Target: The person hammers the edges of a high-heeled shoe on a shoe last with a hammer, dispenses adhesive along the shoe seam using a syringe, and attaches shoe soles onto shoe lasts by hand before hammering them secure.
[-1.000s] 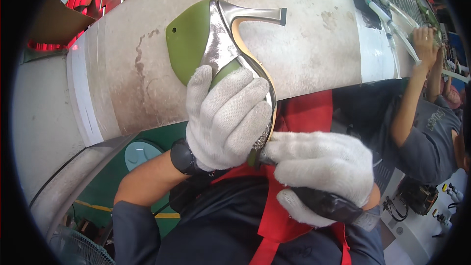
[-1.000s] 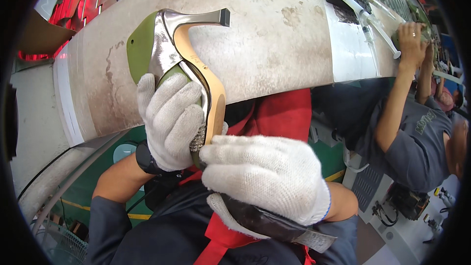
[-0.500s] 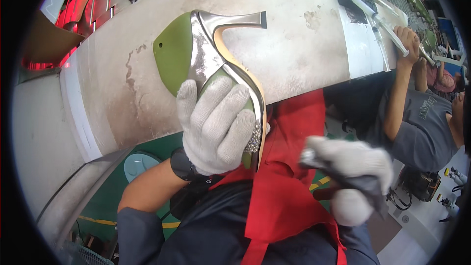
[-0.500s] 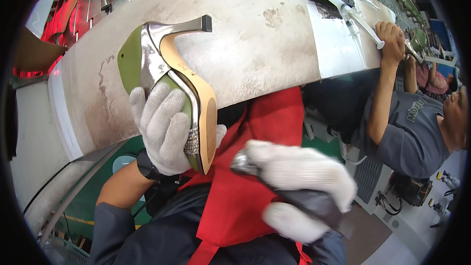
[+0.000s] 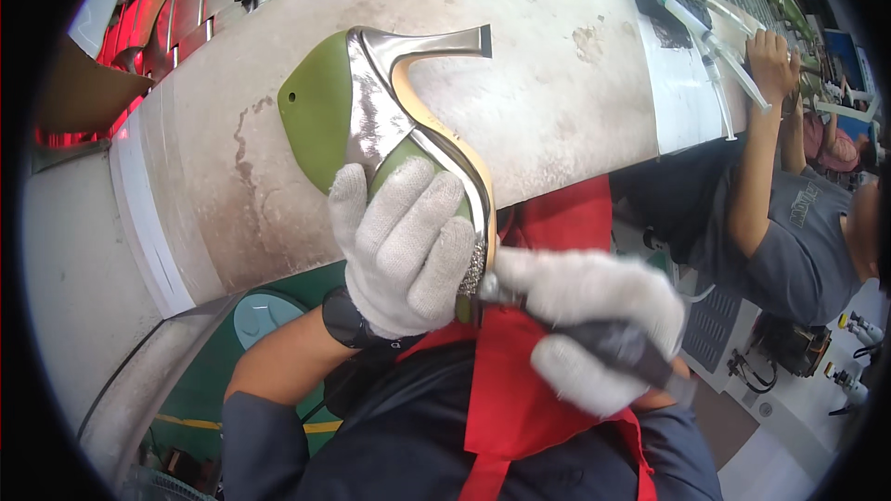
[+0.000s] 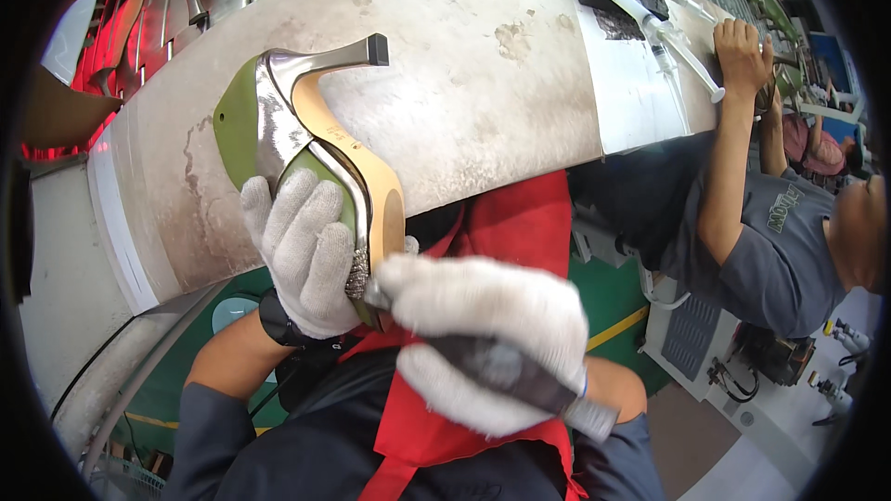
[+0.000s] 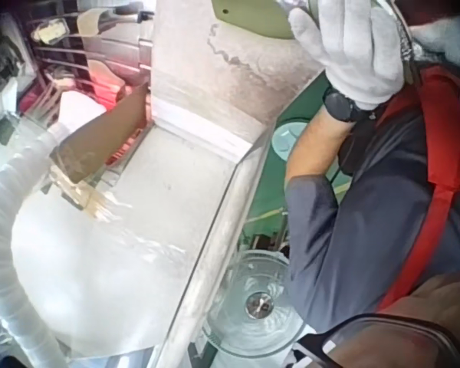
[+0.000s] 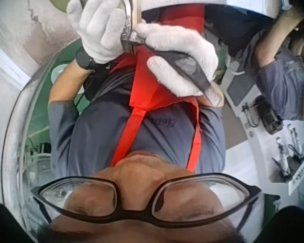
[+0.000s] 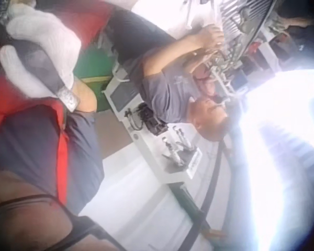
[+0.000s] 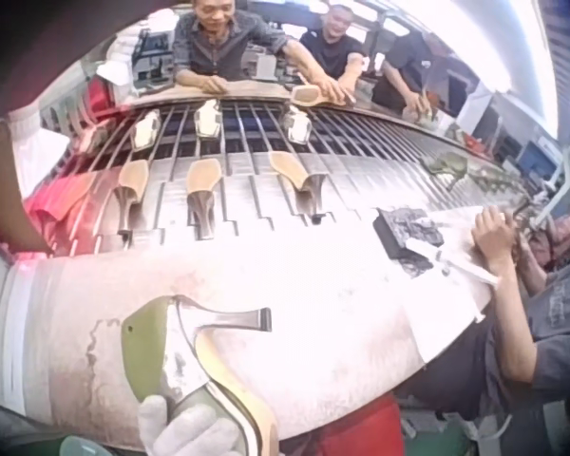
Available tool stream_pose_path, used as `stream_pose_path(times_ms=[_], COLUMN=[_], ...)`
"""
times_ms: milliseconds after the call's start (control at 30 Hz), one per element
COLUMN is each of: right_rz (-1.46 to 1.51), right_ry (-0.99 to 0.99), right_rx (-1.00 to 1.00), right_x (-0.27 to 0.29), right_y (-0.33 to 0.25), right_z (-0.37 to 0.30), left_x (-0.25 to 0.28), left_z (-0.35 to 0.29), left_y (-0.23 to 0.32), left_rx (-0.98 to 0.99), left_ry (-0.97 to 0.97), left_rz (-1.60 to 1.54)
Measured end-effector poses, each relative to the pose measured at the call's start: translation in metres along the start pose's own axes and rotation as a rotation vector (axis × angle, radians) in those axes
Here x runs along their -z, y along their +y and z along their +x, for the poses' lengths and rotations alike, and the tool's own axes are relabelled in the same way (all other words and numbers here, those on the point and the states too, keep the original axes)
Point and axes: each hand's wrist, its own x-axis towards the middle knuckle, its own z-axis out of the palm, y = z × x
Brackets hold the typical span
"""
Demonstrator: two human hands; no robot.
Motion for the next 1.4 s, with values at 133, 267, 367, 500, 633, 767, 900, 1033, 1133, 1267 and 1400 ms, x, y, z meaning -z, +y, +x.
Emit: stream_pose_path(times_ms=[133, 267, 367, 500, 633, 767, 900, 1033, 1133, 1267, 1400], right_rz=[-0.012, 0.113, 0.024, -0.186, -0.331, -0.122, -0.159, -0.148, -0.152, -0.542, -0.533], right_ry=[0.016, 0.159, 0.109, -0.05, -0.163, -0.081, -0.175, -0.205, -0.295, -0.533, -0.496], right_rx=[0.045, -0.202, -0.348, -0.506, -0.39, -0.45, -0.43, -0.368, -0.294, -0.321, -0.212], right_x=[-0.004, -0.003, 0.013, 0.03, 0.037, 0.024, 0.013, 0.011, 0.013, 0.0, 0.011], right_y=[0.003, -0.016, -0.025, -0.036, -0.021, -0.011, -0.014, -0.003, 0.004, -0.029, -0.02], right_z=[-0.003, 0.012, 0.039, 0.086, 0.109, 0.129, 0.146, 0.158, 0.17, 0.21, 0.193], left_x=[-0.004, -0.001, 0.001, -0.007, -0.009, -0.014, -0.018, -0.014, -0.015, -0.019, -0.006], left_z=[0.001, -0.001, 0.003, 0.001, 0.003, 0.001, -0.001, 0.002, 0.005, 0.009, 0.011], left_y=[-0.003, -0.001, 0.0, 0.001, 0.0, -0.001, -0.001, -0.003, -0.004, -0.01, -0.011], left_rx=[-0.024, -0.018, -0.007, 0.01, 0.013, 0.031, 0.061, 0.061, 0.033, 0.02, -0.004], left_ry=[0.041, 0.033, 0.03, 0.082, 0.119, 0.193, 0.266, 0.254, 0.263, 0.29, 0.176], left_rz=[0.023, 0.007, 0.01, 0.055, 0.064, 0.1, 0.121, 0.05, -0.018, 0.007, 0.024])
